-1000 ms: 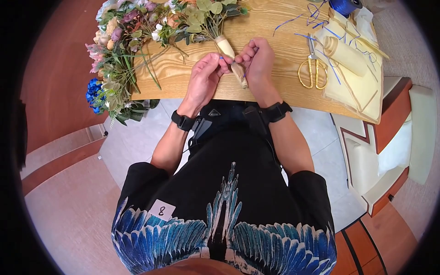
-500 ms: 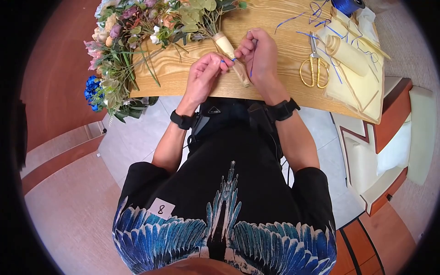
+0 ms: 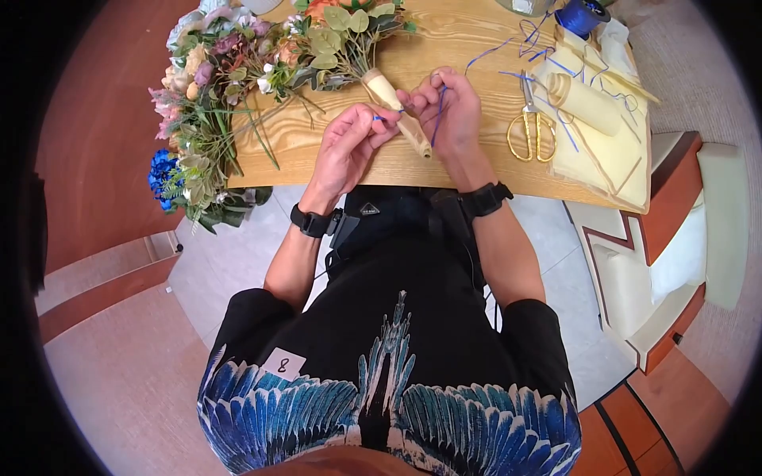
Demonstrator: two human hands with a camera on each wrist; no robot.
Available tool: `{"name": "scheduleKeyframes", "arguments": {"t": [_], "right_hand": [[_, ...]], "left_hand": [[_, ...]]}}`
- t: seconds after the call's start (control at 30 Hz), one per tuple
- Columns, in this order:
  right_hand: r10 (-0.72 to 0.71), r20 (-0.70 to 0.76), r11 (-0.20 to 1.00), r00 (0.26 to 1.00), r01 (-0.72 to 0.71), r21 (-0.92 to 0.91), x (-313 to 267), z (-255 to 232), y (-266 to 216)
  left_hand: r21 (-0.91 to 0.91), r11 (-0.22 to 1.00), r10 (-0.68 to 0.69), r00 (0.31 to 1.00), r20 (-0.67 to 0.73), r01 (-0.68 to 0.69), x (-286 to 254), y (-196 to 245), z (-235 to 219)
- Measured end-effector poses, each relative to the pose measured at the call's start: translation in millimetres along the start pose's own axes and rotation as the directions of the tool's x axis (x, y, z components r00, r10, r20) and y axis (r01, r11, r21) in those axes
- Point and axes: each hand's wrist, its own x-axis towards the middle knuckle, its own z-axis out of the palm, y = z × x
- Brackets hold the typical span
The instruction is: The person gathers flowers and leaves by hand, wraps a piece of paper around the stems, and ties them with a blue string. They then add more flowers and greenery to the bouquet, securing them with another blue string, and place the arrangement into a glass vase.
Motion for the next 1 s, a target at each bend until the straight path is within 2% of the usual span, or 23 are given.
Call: {"name": "scheduleKeyframes", "arguments": {"t": [0.07,0.13,0.2,0.23,0.3,0.33,0.4,0.43,0.5,0.53,0.57,0.63,0.77,0.83,0.87,0.93,0.97,1.0], "right_hand": [[-0.054,0.043,0.998,0.998,0.055,-0.023,-1.2,-0.8,3.2],[-0.107,0.081,0.993,0.991,0.11,-0.035,-0.1,-7.4,9.0],[-0.329,0.201,0.901,0.923,0.37,-0.225,1.3,-10.6,12.7],[-0.33,0.202,0.9,0.922,0.372,-0.228,-0.9,-12.8,13.1],[-0.362,0.407,0.64,0.839,0.541,-0.545,-7.8,-8.2,9.4],[-0.363,0.414,0.635,0.835,0.547,-0.546,-11.5,-5.4,9.9],[-0.446,0.426,0.47,0.787,0.611,-0.637,-18.2,1.9,14.0],[-0.446,0.436,0.466,0.782,0.618,-0.633,-26.6,5.3,17.1],[-0.448,0.454,0.222,0.77,0.588,-0.778,-43.5,8.8,23.0],[-0.393,0.56,-0.037,0.729,0.597,-0.802,-42.2,2.3,28.4],[-0.393,0.561,-0.041,0.728,0.596,-0.802,-44.2,-0.7,31.6],[-0.391,0.676,-0.294,0.625,0.611,-0.735,-46.4,-4.2,36.7],[-0.345,0.667,-0.374,0.66,0.555,-0.743,-52.0,11.2,32.2],[-0.4,0.7,-0.426,0.592,0.556,-0.714,-53.1,10.9,35.2],[-0.4,0.694,-0.424,0.598,0.551,-0.719,-56.7,9.5,36.4],[-0.39,0.686,-0.479,0.614,0.501,-0.721,-62.7,8.7,40.1],[-0.396,0.677,-0.476,0.62,0.492,-0.729,-67.1,9.5,41.2],[-0.37,0.627,-0.461,0.686,0.451,-0.764,-72.3,11.6,42.4]], "left_hand": [[-0.029,1.0,0.003,1.0,0.009,-0.003,1.8,0.4,1.7],[-0.165,0.986,0.005,1.0,-0.023,-0.009,1.1,-1.2,1.2],[-0.223,0.975,0.016,1.0,-0.02,-0.02,2.2,6.0,5.2],[-0.282,0.959,0.025,0.999,-0.022,-0.03,1.6,8.2,7.6],[-0.324,0.945,0.037,0.999,-0.014,-0.04,2.7,10.7,9.2],[-0.361,0.931,0.039,0.999,-0.015,-0.042,2.2,12.4,9.9],[-0.38,0.923,0.049,0.998,-0.024,-0.055,4.7,17.9,11.7],[-0.399,0.915,0.05,0.998,-0.041,-0.062,6.3,21.1,12.4],[-0.393,0.917,0.063,0.998,-0.03,-0.07,10.8,26.3,16.6],[-0.387,0.92,0.064,0.998,-0.021,-0.067,12.3,27.5,19.1],[-0.39,0.918,0.065,0.998,-0.018,-0.067,13.5,28.1,22.0],[-0.2,0.978,0.053,0.998,-0.037,-0.06,17.7,30.3,25.1],[-0.063,0.998,0.016,1.0,-0.017,-0.017,26.5,21.7,20.9],[0.107,0.994,-0.004,1.0,0.019,0.002,28.9,16.6,20.1],[0.105,0.994,-0.012,1.0,0.017,0.01,29.2,15.0,20.2],[0.308,0.95,-0.059,0.998,0.037,0.044,30.7,14.5,18.7],[0.307,0.95,-0.07,0.997,0.038,0.055,32.1,11.8,18.8],[0.345,0.935,-0.103,0.994,0.034,0.085,32.7,8.5,19.1]]}}
